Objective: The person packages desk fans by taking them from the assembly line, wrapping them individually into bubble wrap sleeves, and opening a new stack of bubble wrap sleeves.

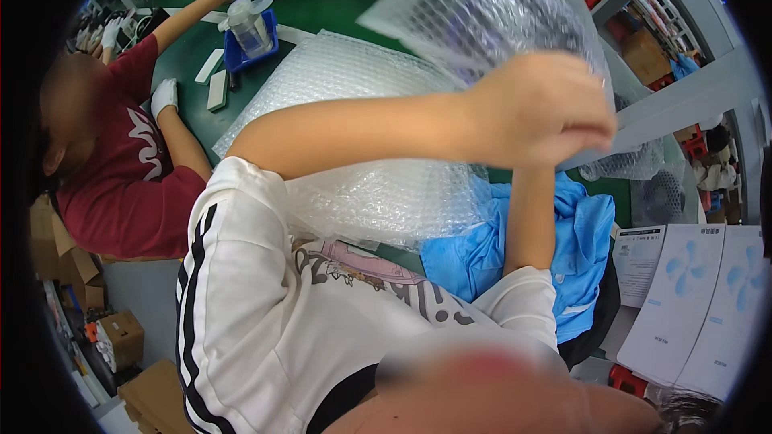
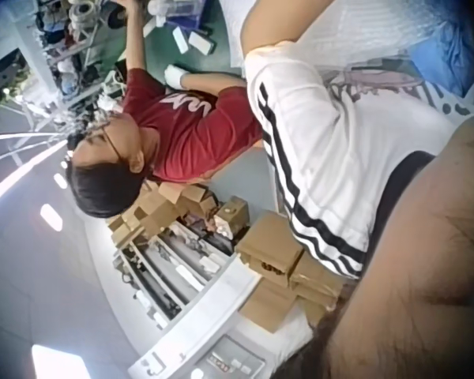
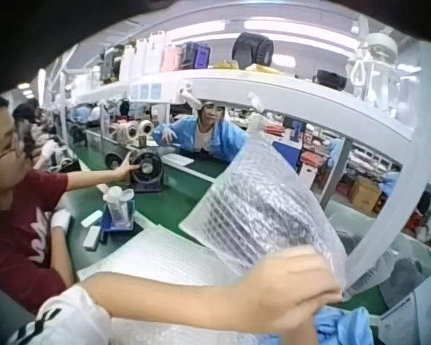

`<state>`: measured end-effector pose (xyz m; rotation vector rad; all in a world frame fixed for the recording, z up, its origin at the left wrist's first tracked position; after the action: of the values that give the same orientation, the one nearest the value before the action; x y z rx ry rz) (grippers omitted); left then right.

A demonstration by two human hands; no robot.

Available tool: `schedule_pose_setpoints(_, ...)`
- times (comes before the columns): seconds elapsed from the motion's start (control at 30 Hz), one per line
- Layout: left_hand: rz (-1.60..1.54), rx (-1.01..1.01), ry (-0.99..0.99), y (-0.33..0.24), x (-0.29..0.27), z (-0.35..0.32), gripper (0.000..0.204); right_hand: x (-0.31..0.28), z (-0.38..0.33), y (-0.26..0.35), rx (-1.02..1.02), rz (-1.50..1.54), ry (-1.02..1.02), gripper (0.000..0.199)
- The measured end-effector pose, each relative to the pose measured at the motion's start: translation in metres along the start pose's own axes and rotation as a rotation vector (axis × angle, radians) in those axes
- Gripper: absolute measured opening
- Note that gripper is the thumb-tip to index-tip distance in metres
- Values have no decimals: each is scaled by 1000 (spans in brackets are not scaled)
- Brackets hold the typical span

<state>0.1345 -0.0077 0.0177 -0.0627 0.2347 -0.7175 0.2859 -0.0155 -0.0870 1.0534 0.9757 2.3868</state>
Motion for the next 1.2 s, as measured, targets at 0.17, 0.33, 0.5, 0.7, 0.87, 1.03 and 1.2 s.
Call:
schedule_pose_setpoints(0.17, -98, -457, 421, 31, -6, -47, 19, -14, 18, 45, -565, -756, -130, 37)
schedule_pose_setpoints(0.33, 394, -684, 540, 72, -95, -88, 30, -12, 27, 32, -771, -1390, -114, 28)
schedule_pose_setpoints(0.5, 577, -1135, 673, 96, -192, -166, 51, -40, 48, -19, -570, -1616, -28, 29)
schedule_pose_setpoints(0.7, 479, -1536, 540, 89, -229, -247, 63, -45, 57, -11, -527, -1545, 37, 27)
schedule_pose_setpoints(0.87, 250, -1615, 337, 42, -234, -244, 64, 20, 17, -28, -178, -1284, 494, 31)
schedule_pose_setpoints(1.03, 142, -1967, 5, 18, -265, -291, 54, -18, -15, -103, 405, -1540, 912, 72)
schedule_pose_setpoints(1.2, -387, -2035, -334, -7, -238, -326, 64, -15, -56, -136, 1020, -1310, 1136, 79)
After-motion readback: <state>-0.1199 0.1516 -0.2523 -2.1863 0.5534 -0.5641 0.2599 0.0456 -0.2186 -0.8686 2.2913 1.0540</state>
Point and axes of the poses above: each hand's wrist, its own z-axis towards the middle knuckle, its own x-axis out of the palm, y = z × x, the point moved 7 cm from there along z, towards the middle knuckle, and after that the axes turned 7 degrees about -z, right-handed, at the moved point
